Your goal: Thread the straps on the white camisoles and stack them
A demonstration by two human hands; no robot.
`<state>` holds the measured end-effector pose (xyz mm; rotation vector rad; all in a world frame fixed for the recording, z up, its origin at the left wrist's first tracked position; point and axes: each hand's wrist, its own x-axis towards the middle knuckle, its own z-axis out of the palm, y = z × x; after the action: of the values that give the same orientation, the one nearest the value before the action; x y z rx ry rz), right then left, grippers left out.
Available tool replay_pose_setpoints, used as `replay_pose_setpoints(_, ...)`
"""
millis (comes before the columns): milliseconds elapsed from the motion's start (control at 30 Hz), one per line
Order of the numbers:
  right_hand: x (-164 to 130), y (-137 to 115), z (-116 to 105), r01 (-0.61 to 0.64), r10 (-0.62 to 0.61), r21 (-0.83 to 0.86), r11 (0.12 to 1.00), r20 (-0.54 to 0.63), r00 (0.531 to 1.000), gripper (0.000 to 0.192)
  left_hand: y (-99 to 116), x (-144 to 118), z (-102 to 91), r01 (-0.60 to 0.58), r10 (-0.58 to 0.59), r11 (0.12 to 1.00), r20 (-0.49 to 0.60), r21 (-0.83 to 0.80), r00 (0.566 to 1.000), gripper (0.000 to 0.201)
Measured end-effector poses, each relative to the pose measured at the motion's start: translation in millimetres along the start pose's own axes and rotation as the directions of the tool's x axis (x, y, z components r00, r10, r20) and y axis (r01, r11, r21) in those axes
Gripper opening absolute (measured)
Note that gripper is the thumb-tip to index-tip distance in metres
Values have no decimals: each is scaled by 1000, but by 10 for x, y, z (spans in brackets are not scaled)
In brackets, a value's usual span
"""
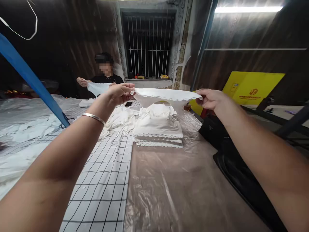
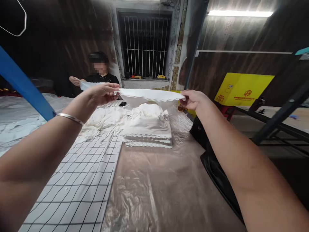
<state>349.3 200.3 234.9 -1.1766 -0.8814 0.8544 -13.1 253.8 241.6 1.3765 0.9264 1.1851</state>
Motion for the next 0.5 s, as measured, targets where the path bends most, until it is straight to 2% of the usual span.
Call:
replay_pose_setpoints(67, 164, 157, 88, -167, 167, -36, 985, -8, 986, 24, -178, 206, -11, 67, -67, 998, -15, 16, 998, 20)
replay_pose_setpoints(133, 208, 486, 108, -267, 272, -113, 957, 29, 962, 22, -523, 260, -9, 171, -170, 984, -25, 40, 985, 20)
replay_pose_setpoints(233, 130, 1073, 64, -377, 397, -243, 894, 39, 917, 24, -1139, 159, 12, 353, -347, 928, -62, 119, 936, 19)
replay_pose_setpoints(300, 45, 1368, 22, -410, 433, -299, 862, 14, 901, 29, -1456, 67, 23, 439, -432, 884, -75, 161, 899, 19)
replay_pose_setpoints(400, -53, 1546, -27, -413, 435, -357, 838, -21, 900, 34, -1657, 12, 2, 466, -457, 867, -96, 177, 885, 23)
replay_pose_setpoints(500, -105, 1507, -61, -381, 399, -381, 843, -35, 916, 38, -1631, 44, -60, 430, -417, 880, -108, 200, 903, 27)
